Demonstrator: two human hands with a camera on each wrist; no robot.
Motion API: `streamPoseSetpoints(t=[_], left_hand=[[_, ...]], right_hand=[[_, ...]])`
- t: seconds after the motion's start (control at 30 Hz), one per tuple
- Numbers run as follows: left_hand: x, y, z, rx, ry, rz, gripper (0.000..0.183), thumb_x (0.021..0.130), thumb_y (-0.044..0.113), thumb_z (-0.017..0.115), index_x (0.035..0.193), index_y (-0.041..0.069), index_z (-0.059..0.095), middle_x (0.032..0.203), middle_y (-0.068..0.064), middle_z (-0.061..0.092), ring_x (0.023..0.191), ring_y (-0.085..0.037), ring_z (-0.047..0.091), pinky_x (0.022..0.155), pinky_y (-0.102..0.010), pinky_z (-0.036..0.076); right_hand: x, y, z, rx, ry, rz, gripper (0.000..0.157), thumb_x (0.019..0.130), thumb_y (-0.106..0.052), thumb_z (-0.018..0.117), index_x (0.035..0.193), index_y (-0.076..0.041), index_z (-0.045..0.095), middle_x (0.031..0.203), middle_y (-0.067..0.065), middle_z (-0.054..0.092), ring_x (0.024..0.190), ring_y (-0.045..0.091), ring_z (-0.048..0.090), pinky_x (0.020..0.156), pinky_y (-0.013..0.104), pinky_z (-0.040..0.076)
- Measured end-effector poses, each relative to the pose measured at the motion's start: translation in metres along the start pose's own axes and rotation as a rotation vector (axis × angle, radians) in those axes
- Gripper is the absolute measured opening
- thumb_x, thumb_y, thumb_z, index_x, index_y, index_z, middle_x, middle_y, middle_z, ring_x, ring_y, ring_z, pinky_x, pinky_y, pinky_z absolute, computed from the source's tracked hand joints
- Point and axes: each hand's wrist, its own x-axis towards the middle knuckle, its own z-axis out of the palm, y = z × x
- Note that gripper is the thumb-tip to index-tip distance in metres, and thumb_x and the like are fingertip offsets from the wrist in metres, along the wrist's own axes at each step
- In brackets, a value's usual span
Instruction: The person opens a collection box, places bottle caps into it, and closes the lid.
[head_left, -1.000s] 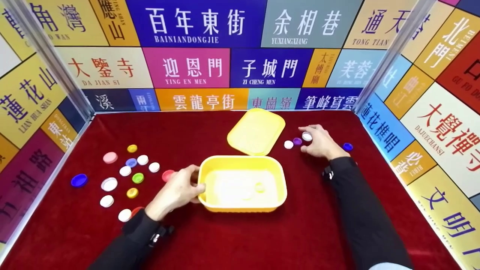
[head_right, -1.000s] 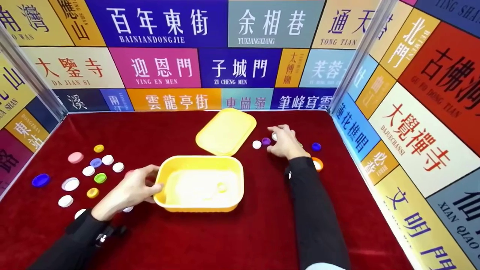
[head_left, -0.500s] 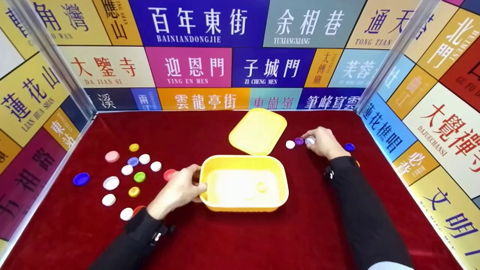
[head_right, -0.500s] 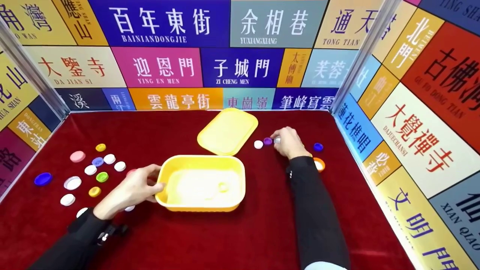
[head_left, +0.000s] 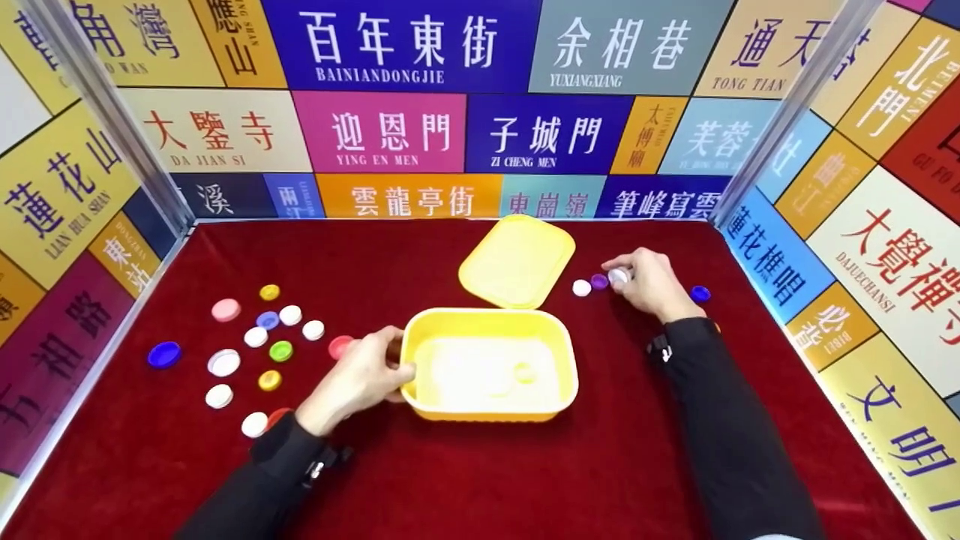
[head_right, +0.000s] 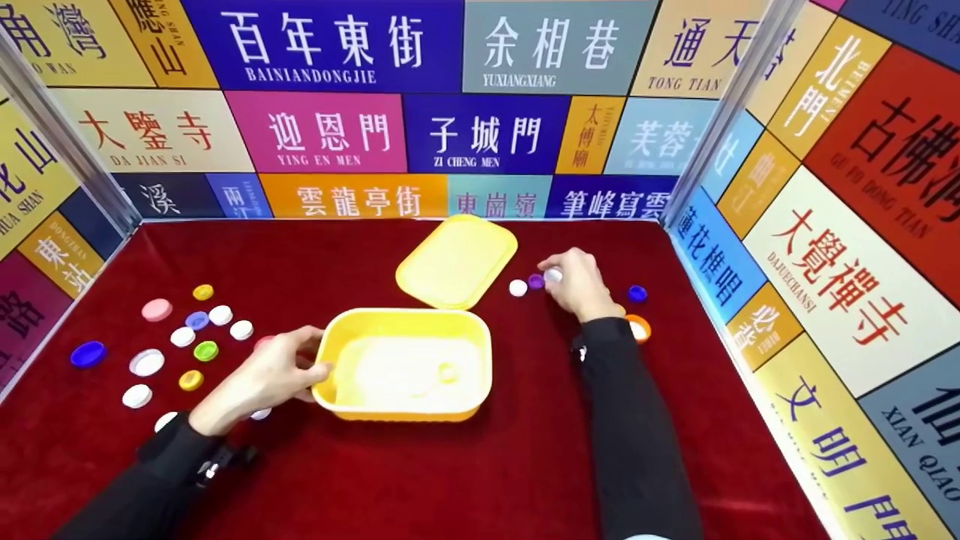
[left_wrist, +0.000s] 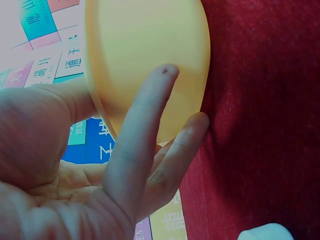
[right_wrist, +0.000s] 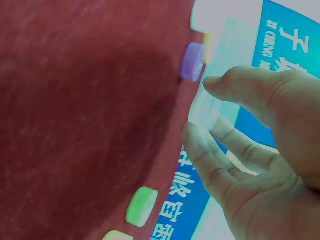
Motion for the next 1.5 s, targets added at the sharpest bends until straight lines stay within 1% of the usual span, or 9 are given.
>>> streamPoseSetpoints(t=[0.23, 0.47, 0.63, 0.87, 0.97, 1.2, 1.33, 1.43, 1.5], left_hand=[[0.001, 0.001, 0.0, 0.006, 0.006, 0.008, 0.049, 0.103, 0.005, 0.079, 0.15, -0.003, 0.066, 0.123, -0.021, 0.083, 0.088, -0.022, 0.085, 0.069, -0.038, 0.073], [0.0, 0.001, 0.001, 0.0, 0.005, 0.005, 0.049, 0.102, 0.004, 0.078, 0.149, -0.003, 0.067, 0.124, -0.022, 0.083, 0.09, -0.023, 0.086, 0.069, -0.037, 0.073], [0.001, 0.002, 0.001, 0.002, -0.003, 0.0, 0.05, 0.103, 0.004, 0.078, 0.151, -0.003, 0.065, 0.124, -0.022, 0.082, 0.09, -0.023, 0.086, 0.07, -0.037, 0.073], [0.0, 0.001, 0.0, 0.011, -0.002, 0.0, 0.05, 0.103, 0.005, 0.078, 0.151, -0.004, 0.065, 0.124, -0.022, 0.082, 0.089, -0.023, 0.085, 0.07, -0.038, 0.074], [0.0, 0.001, 0.0, 0.015, -0.002, -0.003, 0.051, 0.103, 0.005, 0.078, 0.152, -0.003, 0.065, 0.125, -0.022, 0.082, 0.089, -0.022, 0.085, 0.07, -0.037, 0.073], [0.0, 0.001, 0.001, 0.012, 0.002, -0.006, 0.051, 0.103, 0.005, 0.078, 0.152, -0.003, 0.065, 0.125, -0.022, 0.082, 0.09, -0.024, 0.086, 0.07, -0.037, 0.073], [0.0, 0.0, 0.001, 0.001, 0.003, 0.001, 0.05, 0.103, 0.004, 0.078, 0.151, -0.004, 0.065, 0.123, -0.023, 0.083, 0.089, -0.025, 0.087, 0.069, -0.038, 0.073], [0.0, 0.0, 0.0, -0.018, -0.003, -0.003, 0.051, 0.103, 0.004, 0.078, 0.151, -0.004, 0.065, 0.124, -0.023, 0.082, 0.093, -0.027, 0.087, 0.07, -0.039, 0.074], [-0.001, 0.0, 0.0, -0.025, -0.008, -0.009, 0.051, 0.103, 0.004, 0.078, 0.151, -0.004, 0.065, 0.125, -0.022, 0.081, 0.095, -0.027, 0.086, 0.071, -0.039, 0.074]], right_hand=[[-0.007, -0.018, 0.001, 0.006, 0.052, -0.062, 0.034, 0.106, -0.003, 0.077, 0.139, -0.003, 0.084, 0.129, 0.028, 0.073, 0.12, 0.045, 0.067, 0.105, 0.056, 0.059], [-0.015, -0.034, 0.007, 0.014, 0.105, -0.131, 0.03, 0.104, -0.004, 0.079, 0.134, -0.005, 0.087, 0.125, 0.025, 0.077, 0.115, 0.043, 0.072, 0.102, 0.053, 0.061], [-0.023, -0.047, 0.011, 0.022, 0.127, -0.145, 0.03, 0.104, -0.004, 0.081, 0.133, -0.006, 0.088, 0.126, 0.022, 0.079, 0.116, 0.041, 0.075, 0.103, 0.056, 0.065], [-0.033, -0.069, 0.015, 0.038, 0.14, -0.227, 0.03, 0.102, -0.005, 0.083, 0.131, -0.01, 0.089, 0.124, 0.02, 0.08, 0.116, 0.041, 0.075, 0.105, 0.06, 0.067], [-0.039, -0.079, 0.016, 0.054, 0.134, -0.266, 0.029, 0.102, -0.007, 0.084, 0.13, -0.011, 0.09, 0.123, 0.019, 0.081, 0.113, 0.039, 0.077, 0.104, 0.061, 0.069], [-0.053, -0.107, 0.015, 0.103, 0.085, -0.37, 0.029, 0.103, -0.01, 0.088, 0.131, -0.014, 0.09, 0.121, 0.014, 0.081, 0.109, 0.032, 0.077, 0.102, 0.052, 0.073], [-0.062, -0.124, 0.018, 0.14, 0.038, -0.452, 0.03, 0.102, -0.007, 0.089, 0.131, -0.011, 0.088, 0.121, 0.015, 0.08, 0.108, 0.032, 0.078, 0.1, 0.049, 0.073], [-0.067, -0.135, 0.023, 0.114, 0.012, -0.531, 0.029, 0.102, -0.008, 0.089, 0.132, -0.009, 0.088, 0.12, 0.014, 0.082, 0.106, 0.031, 0.079, 0.097, 0.045, 0.073], [-0.069, -0.141, 0.028, 0.078, -0.008, -0.577, 0.03, 0.102, -0.01, 0.089, 0.132, -0.009, 0.087, 0.121, 0.013, 0.084, 0.108, 0.031, 0.079, 0.098, 0.046, 0.072]])
